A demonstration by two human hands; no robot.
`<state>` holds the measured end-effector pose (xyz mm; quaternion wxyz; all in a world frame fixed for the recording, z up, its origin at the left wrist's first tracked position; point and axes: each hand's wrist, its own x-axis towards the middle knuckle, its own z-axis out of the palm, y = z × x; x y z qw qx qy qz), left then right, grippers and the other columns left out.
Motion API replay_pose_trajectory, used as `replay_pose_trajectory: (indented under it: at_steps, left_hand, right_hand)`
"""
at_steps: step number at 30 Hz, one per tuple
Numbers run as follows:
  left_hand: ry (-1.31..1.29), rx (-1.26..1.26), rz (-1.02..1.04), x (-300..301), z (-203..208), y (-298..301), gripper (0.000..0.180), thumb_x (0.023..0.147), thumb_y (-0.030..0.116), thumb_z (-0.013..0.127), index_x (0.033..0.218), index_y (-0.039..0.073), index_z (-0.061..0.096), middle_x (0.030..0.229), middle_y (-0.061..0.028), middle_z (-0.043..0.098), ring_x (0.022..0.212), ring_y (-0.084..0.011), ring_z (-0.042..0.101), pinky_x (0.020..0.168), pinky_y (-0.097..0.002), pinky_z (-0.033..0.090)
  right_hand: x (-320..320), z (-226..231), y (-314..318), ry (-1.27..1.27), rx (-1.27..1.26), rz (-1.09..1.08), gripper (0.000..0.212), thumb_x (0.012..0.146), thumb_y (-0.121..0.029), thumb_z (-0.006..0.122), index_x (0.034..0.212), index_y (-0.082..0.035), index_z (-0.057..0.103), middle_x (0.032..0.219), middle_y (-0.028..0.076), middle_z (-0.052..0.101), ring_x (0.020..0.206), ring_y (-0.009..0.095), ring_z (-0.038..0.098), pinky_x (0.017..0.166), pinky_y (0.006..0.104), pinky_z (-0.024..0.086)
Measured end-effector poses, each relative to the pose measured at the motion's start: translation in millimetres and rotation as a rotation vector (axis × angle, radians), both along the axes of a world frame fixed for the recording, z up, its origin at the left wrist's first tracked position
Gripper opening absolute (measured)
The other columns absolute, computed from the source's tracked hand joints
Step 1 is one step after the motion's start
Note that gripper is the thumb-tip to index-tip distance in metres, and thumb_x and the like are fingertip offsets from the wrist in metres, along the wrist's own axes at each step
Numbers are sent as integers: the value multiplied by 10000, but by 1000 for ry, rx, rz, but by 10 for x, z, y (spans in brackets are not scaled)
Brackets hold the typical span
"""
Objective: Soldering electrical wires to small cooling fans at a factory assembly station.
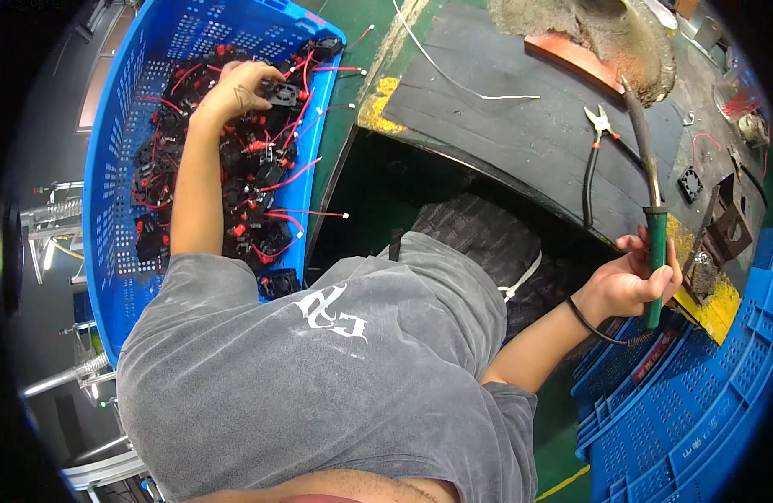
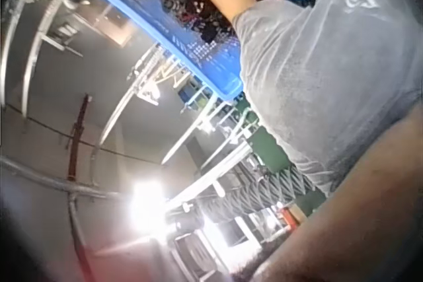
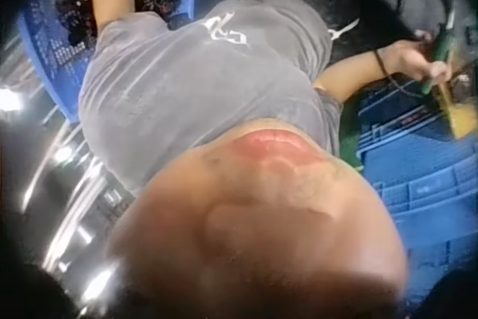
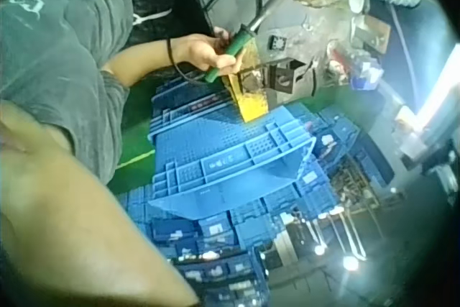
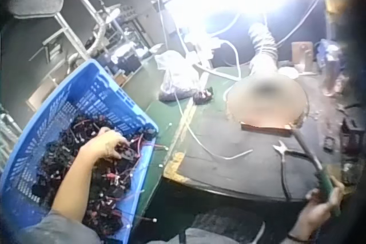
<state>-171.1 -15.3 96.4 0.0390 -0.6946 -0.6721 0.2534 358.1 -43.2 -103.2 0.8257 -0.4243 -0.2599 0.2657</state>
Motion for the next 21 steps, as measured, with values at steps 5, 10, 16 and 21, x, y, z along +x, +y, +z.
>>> replay_pose_trajectory:
  at_steps: [5,10,16,21]
  left_hand:
    - [-310,143,-203,-249,100,67,538,641,9,774,1149,112,632,1023,-96,644,933,-261,612,864,-347,493]
    - [-663,156,44,-141,311,120,492,799,55,677,1279,96,573,1068,-66,625,942,-149,585,878,-281,474]
    - [-852,120,223,-189,512,134,394,912,227,628,1279,90,591,987,-7,617,857,-80,544,788,-229,452]
    - [-1351,324,434,-352,410,103,390,950,284,599,1291,95,586,1049,10,652,891,-70,583,787,-240,474]
  right_hand:
    - [23,-14,29,-11,-23,-18,439,882,-369,484,1018,47,526,811,267,649,608,251,645,497,307,521]
    - [3,9,15,-36,-37,-25,442,882,-369,481,1017,50,525,810,270,649,607,251,645,495,305,519]
    - [20,-22,15,-34,-18,-32,438,883,-366,483,1019,48,527,813,270,650,616,249,646,496,307,515]
    - [0,0,10,-16,-19,-33,422,886,-358,484,1021,39,532,817,268,652,615,247,645,492,304,512]
